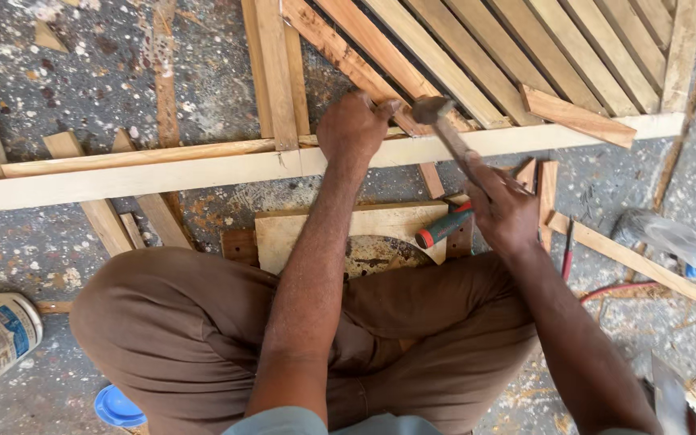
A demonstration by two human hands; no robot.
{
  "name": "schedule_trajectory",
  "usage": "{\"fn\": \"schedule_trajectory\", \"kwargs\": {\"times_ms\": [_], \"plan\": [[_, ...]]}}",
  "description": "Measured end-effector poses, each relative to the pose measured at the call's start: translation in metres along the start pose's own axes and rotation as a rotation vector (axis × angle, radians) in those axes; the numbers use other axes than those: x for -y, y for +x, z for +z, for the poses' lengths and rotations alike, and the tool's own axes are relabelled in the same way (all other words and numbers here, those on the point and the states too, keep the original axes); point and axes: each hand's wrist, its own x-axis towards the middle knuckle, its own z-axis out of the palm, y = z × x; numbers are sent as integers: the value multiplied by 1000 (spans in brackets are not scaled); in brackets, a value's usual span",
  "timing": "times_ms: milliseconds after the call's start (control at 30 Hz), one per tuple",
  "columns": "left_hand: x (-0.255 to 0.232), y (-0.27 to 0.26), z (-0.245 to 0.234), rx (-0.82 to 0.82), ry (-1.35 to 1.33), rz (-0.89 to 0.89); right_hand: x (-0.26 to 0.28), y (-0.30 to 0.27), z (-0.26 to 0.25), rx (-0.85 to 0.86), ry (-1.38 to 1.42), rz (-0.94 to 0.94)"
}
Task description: The person assembles a decorative wooden lattice panel by applying glue to small slats and hammering them into a frame.
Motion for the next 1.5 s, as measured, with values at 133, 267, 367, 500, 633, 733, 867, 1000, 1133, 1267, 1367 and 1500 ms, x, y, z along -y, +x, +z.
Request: {"fn": "schedule_trajectory", "kwargs": {"times_ms": [133, 267, 367, 500, 633, 733, 867, 1000, 1133, 1267, 1367, 1500], "plan": [[1, 7, 0, 81, 77, -65, -3, -23, -6, -198, 230, -85], [-2, -2, -4, 18, -38, 11, -8, -15, 5, -53, 81, -13], [2, 3, -5, -7, -29, 23, -13, -26, 8, -102, 168, 22], [12, 4, 12, 18, 1, -26, -37, -40, 23, -433, 300, -80], [7, 9, 8, 36, 90, -2, -23, -31, 11, 25, -11, 64], [7, 5, 7, -124, -17, 65, -20, -28, 4, -170, 163, 59], [13, 11, 17, 0, 70, -16, -30, -55, 14, -224, 236, 66], [13, 9, 12, -106, 9, 113, -31, -33, 33, 112, 6, 203], [18, 8, 18, -48, -10, 48, -30, -50, 16, -282, 127, -46], [15, 12, 19, -22, 75, 8, -30, -42, 22, -173, 81, -31], [16, 9, 19, -59, 64, 56, -16, -30, 10, -32, 18, 95], [16, 19, 20, -151, 39, 123, -15, -27, 6, -328, 287, -26]]}}
